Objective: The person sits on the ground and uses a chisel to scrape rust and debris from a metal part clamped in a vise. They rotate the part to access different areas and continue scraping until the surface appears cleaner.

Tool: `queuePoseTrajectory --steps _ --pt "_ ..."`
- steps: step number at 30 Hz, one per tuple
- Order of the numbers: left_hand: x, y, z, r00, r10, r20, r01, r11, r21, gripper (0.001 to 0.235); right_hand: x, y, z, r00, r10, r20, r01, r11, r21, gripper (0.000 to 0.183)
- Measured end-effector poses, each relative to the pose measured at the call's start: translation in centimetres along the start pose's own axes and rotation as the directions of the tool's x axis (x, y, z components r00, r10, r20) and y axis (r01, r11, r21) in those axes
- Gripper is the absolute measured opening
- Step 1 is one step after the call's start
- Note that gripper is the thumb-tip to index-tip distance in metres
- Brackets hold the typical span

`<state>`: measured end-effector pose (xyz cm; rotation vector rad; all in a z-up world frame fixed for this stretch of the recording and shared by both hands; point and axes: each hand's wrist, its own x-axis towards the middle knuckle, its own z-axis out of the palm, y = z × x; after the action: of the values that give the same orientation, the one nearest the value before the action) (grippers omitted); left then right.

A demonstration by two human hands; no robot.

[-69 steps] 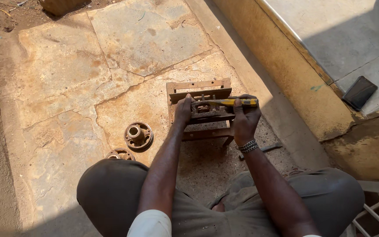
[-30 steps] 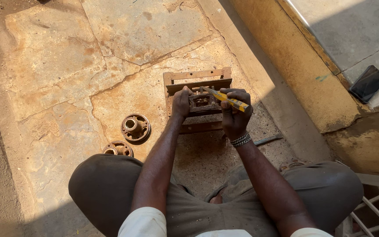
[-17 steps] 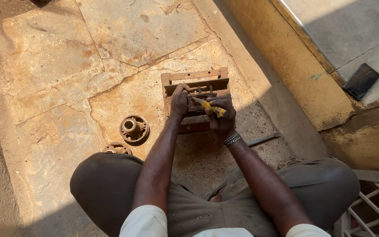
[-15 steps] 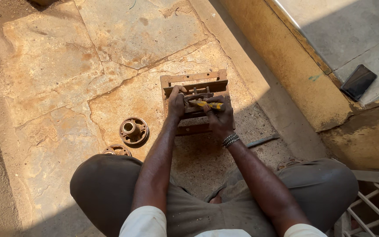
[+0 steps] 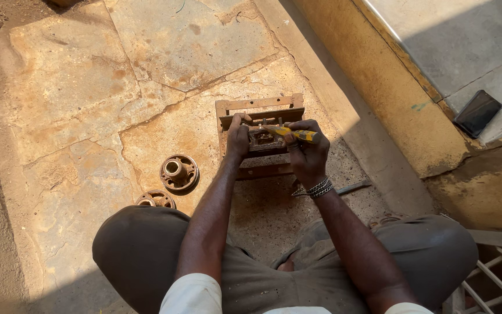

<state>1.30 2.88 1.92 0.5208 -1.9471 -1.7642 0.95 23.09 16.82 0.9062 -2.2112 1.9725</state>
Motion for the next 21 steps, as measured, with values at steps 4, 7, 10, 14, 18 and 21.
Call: queuePoseTrajectory --steps 4,7,10,14,18,21 --pt "-0.4 -0.3 -0.1 0.996 -0.084 0.016 0.083 0.996 0.017 0.027 -0.3 0.2 -0.1 0.955 -0.297 0.014 0.298 0.954 -0.032 0.018" --pt "0.3 0.3 0.1 0.997 0.073 0.015 -0.071 0.992 -0.109 0.027 0.3 0.3 0.2 0.978 -0.176 0.113 0.201 0.941 -0.273 0.016" --pt "0.3 0.0 -0.3 0.961 0.277 -0.015 -0.277 0.961 -0.001 0.025 0.4 0.9 -0.2 0.998 -0.063 -0.003 0.063 0.998 0.018 0.016" --pt "-0.8 -0.5 0.4 0.999 -0.041 0.009 0.041 0.999 -0.003 0.026 -0.6 1.8 -1.0 0.971 -0.229 -0.076 0.24 0.942 0.236 0.018" --pt "-0.2 0.8 0.9 0.989 0.15 0.0 -0.15 0.988 -0.037 0.023 -0.1 2.2 0.0 0.974 -0.142 0.178 0.172 0.971 -0.167 0.013" --pt "-0.3 0.8 0.8 0.982 0.191 -0.003 -0.191 0.981 -0.042 0.021 -0.4 2.9 -0.5 0.988 0.138 0.064 -0.151 0.947 0.285 0.018"
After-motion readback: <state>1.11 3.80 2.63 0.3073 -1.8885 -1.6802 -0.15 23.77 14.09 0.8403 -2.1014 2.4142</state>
